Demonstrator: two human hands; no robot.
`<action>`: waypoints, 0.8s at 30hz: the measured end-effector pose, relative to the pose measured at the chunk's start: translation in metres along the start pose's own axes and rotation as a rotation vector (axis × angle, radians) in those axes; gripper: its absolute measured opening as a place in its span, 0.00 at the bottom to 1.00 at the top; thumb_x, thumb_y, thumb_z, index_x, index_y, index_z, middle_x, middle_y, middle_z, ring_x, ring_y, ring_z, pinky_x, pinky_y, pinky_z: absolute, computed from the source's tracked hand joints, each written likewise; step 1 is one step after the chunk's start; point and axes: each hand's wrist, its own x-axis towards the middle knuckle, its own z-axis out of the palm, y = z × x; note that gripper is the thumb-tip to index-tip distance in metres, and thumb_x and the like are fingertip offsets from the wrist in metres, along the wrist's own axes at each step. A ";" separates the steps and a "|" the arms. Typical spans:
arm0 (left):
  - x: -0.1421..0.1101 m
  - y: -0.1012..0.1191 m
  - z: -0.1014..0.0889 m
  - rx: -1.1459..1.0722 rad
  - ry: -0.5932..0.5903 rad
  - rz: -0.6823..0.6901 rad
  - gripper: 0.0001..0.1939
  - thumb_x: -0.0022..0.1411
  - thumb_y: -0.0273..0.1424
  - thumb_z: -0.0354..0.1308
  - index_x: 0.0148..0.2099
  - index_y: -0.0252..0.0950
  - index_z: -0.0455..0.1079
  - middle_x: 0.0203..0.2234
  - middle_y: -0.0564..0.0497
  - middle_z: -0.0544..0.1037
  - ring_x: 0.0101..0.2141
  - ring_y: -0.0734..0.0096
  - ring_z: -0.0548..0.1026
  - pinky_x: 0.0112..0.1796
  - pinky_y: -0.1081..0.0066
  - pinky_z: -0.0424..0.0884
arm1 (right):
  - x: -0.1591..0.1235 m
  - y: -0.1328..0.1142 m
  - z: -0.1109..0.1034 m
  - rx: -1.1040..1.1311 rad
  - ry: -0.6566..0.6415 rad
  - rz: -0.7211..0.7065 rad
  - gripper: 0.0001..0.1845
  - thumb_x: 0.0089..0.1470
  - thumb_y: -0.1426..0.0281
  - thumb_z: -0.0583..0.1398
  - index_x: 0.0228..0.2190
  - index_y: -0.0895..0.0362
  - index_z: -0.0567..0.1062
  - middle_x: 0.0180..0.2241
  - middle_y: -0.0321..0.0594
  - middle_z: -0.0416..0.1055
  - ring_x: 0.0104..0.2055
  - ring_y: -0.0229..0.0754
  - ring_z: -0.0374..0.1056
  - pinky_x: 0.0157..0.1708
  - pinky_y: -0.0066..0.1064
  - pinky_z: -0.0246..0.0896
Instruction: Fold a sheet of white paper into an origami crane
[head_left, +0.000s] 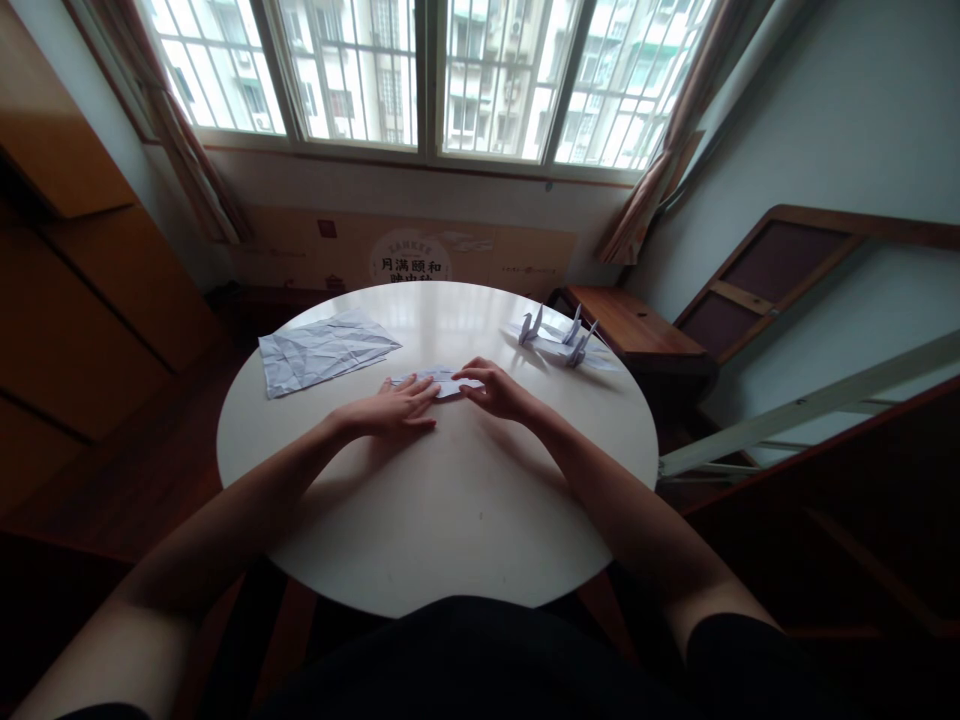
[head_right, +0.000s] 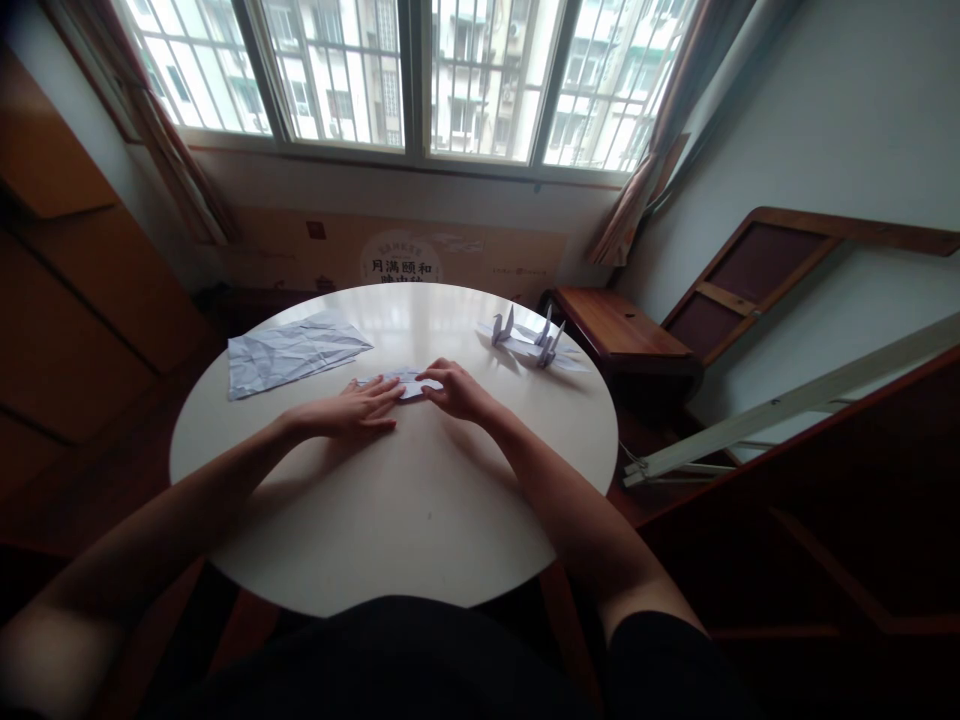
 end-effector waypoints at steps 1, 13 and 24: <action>0.001 0.000 -0.001 0.001 0.001 0.010 0.38 0.75 0.52 0.46 0.77 0.37 0.46 0.73 0.34 0.46 0.71 0.35 0.42 0.63 0.34 0.46 | 0.000 0.000 0.001 -0.038 0.010 0.007 0.16 0.60 0.72 0.62 0.49 0.54 0.81 0.48 0.49 0.74 0.50 0.49 0.72 0.54 0.46 0.67; 0.010 0.006 0.004 0.101 0.315 0.146 0.25 0.75 0.43 0.53 0.67 0.38 0.66 0.63 0.38 0.69 0.62 0.47 0.66 0.63 0.46 0.57 | -0.003 -0.018 -0.011 -0.230 -0.187 0.086 0.18 0.64 0.63 0.61 0.52 0.53 0.80 0.47 0.50 0.76 0.46 0.49 0.73 0.51 0.42 0.64; 0.011 0.006 -0.001 0.062 0.266 0.127 0.23 0.77 0.46 0.46 0.59 0.39 0.74 0.59 0.42 0.73 0.58 0.53 0.71 0.63 0.50 0.56 | -0.001 -0.006 0.001 -0.170 -0.098 -0.014 0.13 0.62 0.71 0.62 0.47 0.54 0.83 0.51 0.50 0.78 0.55 0.52 0.71 0.57 0.47 0.64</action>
